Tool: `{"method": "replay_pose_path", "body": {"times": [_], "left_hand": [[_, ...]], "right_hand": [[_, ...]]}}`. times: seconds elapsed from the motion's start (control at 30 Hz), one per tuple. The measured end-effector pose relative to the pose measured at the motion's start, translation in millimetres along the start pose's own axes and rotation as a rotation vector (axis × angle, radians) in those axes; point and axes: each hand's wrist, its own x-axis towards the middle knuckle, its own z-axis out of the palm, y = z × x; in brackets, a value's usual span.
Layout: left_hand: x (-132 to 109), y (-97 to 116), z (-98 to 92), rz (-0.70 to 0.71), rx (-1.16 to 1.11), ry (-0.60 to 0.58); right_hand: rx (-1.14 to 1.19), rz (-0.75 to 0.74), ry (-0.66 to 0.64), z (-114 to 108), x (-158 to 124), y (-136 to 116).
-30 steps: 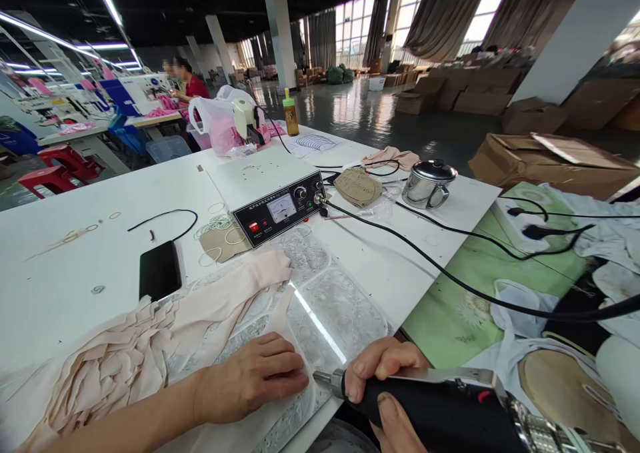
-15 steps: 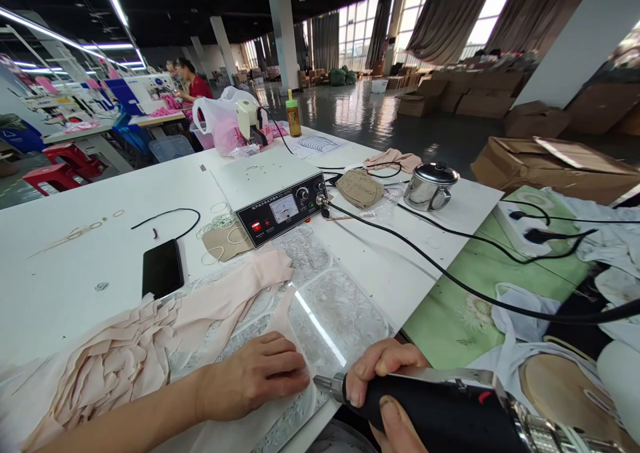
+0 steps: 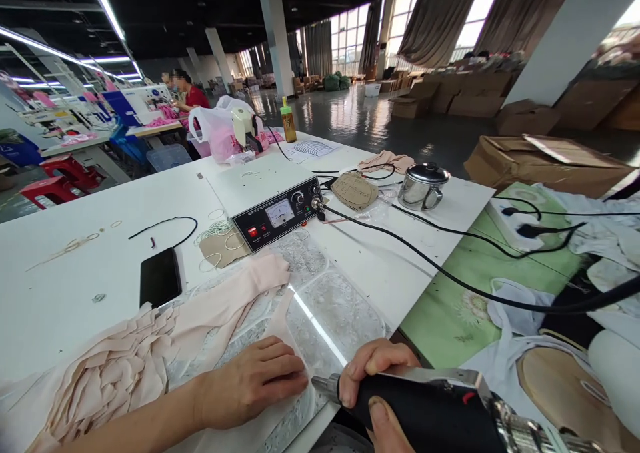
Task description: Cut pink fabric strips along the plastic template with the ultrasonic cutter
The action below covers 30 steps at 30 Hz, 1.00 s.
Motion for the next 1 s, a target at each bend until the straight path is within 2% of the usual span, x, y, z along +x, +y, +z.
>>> {"method": "replay_pose_path", "body": {"times": [0.17, 0.3, 0.63, 0.83, 1.0], "left_hand": [[2.7, 0.1, -8.0, 0.001, 0.025, 0.019], [3.5, 0.9, -13.7, 0.032, 0.079, 0.019], [2.0, 4.2, -15.2, 0.023, 0.168, 0.011], [3.8, 5.1, -18.0, 0.101, 0.159, -0.037], [1.0, 3.9, -15.9, 0.078, 0.171, -0.024]], "right_hand": [[0.011, -0.018, 0.007, -2.9, -1.1, 5.8], [0.009, -0.034, -0.049, -6.1, -2.1, 5.9], [0.017, -0.005, -0.057, -8.2, -3.8, 3.4], [0.046, 0.029, -0.039, -9.7, -7.3, 5.2], [0.025, 0.052, -0.036, -11.2, -10.0, 6.0]]}}
